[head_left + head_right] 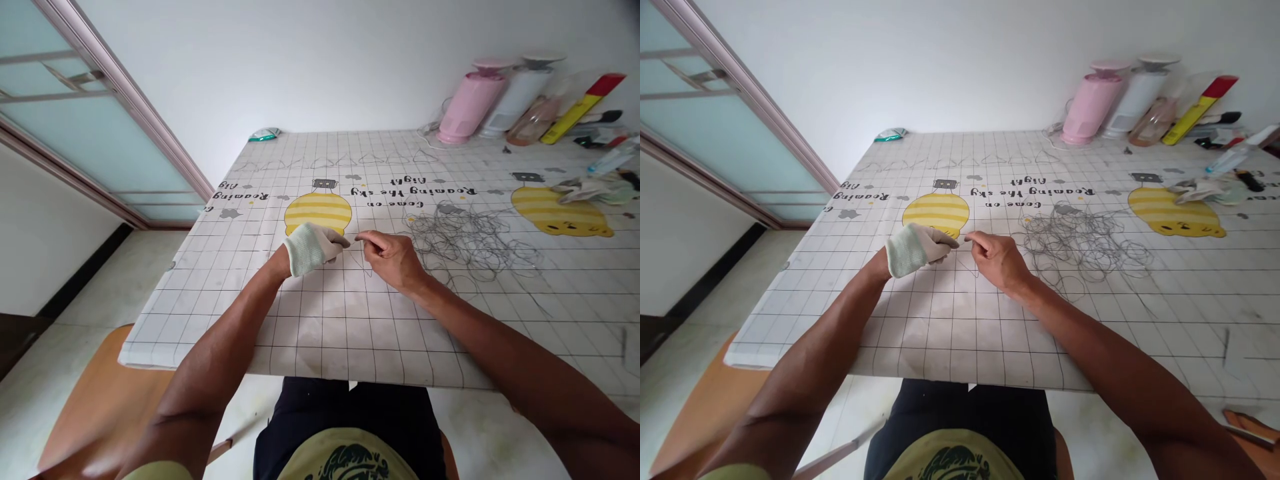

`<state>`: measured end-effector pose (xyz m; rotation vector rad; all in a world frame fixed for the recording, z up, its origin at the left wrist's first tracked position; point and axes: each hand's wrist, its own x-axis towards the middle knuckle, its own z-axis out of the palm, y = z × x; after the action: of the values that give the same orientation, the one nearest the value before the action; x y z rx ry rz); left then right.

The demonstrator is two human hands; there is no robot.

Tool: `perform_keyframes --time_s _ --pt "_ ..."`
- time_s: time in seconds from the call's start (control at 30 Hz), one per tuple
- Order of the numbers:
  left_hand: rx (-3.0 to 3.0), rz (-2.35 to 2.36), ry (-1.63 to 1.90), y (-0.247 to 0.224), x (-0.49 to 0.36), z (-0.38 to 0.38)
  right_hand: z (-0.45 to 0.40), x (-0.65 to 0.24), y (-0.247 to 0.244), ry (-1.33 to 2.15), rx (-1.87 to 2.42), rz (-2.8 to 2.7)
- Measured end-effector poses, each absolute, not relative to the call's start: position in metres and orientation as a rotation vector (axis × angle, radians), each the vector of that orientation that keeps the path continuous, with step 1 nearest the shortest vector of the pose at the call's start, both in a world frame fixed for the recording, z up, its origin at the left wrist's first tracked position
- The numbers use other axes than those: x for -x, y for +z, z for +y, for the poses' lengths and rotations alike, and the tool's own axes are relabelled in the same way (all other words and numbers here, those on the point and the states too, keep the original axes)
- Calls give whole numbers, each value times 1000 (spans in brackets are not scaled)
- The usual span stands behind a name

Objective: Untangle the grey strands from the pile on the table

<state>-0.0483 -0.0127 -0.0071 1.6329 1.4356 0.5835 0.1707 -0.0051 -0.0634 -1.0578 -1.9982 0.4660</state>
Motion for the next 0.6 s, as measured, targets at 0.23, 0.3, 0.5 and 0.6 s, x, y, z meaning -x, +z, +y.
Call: perform_keyframes --time_s 0.23,0.3,0.5,0.6 --pt "-1594 1450 618 -9 47 -6 -5 -169 -62 460 1149 -1990" --pt "-1533 1441 692 -8 46 -5 -5 -169 -61 539 1178 -1914" --pt "-1298 1459 1025 -7 45 -8 8 -177 -58 506 1298 -1724" --pt "-1293 1419 1026 -9 37 -17 15 -182 -56 427 1329 -1687"
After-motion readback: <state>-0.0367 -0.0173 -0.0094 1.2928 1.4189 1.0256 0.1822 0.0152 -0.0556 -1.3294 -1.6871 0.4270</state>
